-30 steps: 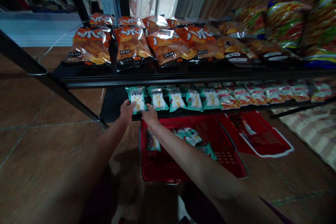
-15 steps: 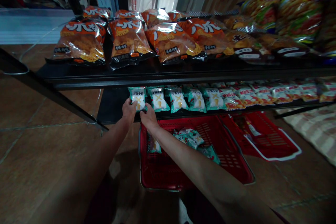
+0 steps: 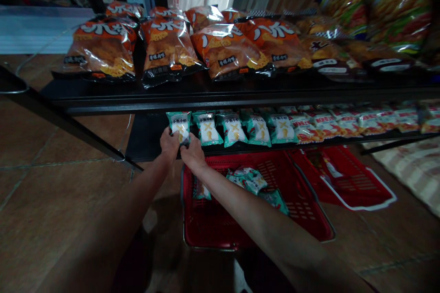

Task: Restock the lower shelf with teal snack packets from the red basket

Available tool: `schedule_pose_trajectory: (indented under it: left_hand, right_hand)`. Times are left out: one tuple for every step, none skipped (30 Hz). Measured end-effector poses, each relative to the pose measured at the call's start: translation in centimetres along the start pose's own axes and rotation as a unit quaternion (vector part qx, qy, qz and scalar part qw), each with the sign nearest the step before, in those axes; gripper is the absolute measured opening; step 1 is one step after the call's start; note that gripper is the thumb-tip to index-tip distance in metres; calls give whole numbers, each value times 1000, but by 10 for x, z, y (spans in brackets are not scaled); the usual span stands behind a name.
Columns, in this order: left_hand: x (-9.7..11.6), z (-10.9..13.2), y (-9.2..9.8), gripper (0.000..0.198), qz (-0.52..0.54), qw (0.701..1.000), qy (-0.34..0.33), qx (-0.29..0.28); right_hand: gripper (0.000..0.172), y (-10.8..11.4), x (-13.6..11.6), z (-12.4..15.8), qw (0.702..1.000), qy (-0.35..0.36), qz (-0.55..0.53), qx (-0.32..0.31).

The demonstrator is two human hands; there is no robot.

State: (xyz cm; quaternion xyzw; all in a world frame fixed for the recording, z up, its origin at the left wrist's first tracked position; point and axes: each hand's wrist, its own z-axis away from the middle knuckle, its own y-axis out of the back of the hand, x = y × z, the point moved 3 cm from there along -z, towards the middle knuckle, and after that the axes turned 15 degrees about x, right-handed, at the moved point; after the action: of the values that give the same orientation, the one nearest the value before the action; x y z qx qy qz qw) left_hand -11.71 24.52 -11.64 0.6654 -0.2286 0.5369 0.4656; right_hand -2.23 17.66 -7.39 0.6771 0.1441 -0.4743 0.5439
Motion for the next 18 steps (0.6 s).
schedule_pose_trajectory:
  left_hand:
    - [0,0,0,33,0,1000,-1,3]
    - [-1,0,0,33,-2,1000,-3,7]
    - [-1,0,1,33,-4,1000,-6,11]
    - [-1,0,1,33,-6,1000,-8,14]
    - [-1,-1,1,33,-7,1000,-11,18]
    - [-1,-1,1,32,-6,1000,-12,21]
    - [-2,-1,0,32,-3,1000,-12,23]
    - [-2,-1,0,32,0,1000,-10,23]
    - [-2,-2,-1,32,4,1000,-8,24]
    - [-2,-2,-2,31,7,1000,-7,22]
    - [-2,-3,-2,31,8,1000,-5,21]
    - [-2,-4,-3,31,7,1000,-4,20]
    - [-2,-4,-3,30,6,1000,-4,19]
    - [-3,-5,-4,30,5,1000,-5,17]
    - [-3,-6,-4,29,3,1000,-7,15]
    - [-3,-7,-3,29,1,1000,-12,13]
    - [-2,-7,-3,28,-1,1000,-18,11]
    - [-2,-8,-2,28,-2,1000,-23,9]
  right_hand:
    - [53,0,0,0,1000,5,2,1]
    - [52,0,-1,0,1000,12,2,2]
    - [52,0,-1,0,1000,21,0,4]
    - [52,-1,-2,-1,1000,30,-4,8]
    - [52,-1,-2,-1,999,36,-9,10]
    - [52,-1,-2,-2,999,39,-14,11]
    - [53,-1,-2,-3,999,37,-17,12]
    - [54,-1,-2,-4,999,33,-17,10]
    - [54,-2,-2,-5,999,29,-15,7]
    - [54,-2,-3,-6,1000,26,-12,4]
    - [55,-2,-3,-7,1000,25,-9,2]
    - [55,-2,-3,-8,1000,25,-7,0]
    - [55,-3,-2,-8,1000,24,-6,-1]
    - [56,-3,-2,-9,1000,23,-7,-2]
    - [57,-3,-2,-9,1000,22,-9,-2]
    - [57,-4,-1,-9,1000,22,-11,-3]
    - [58,-4,-1,-8,1000,23,-12,-5]
    - [59,-4,-1,-8,1000,26,-13,-7]
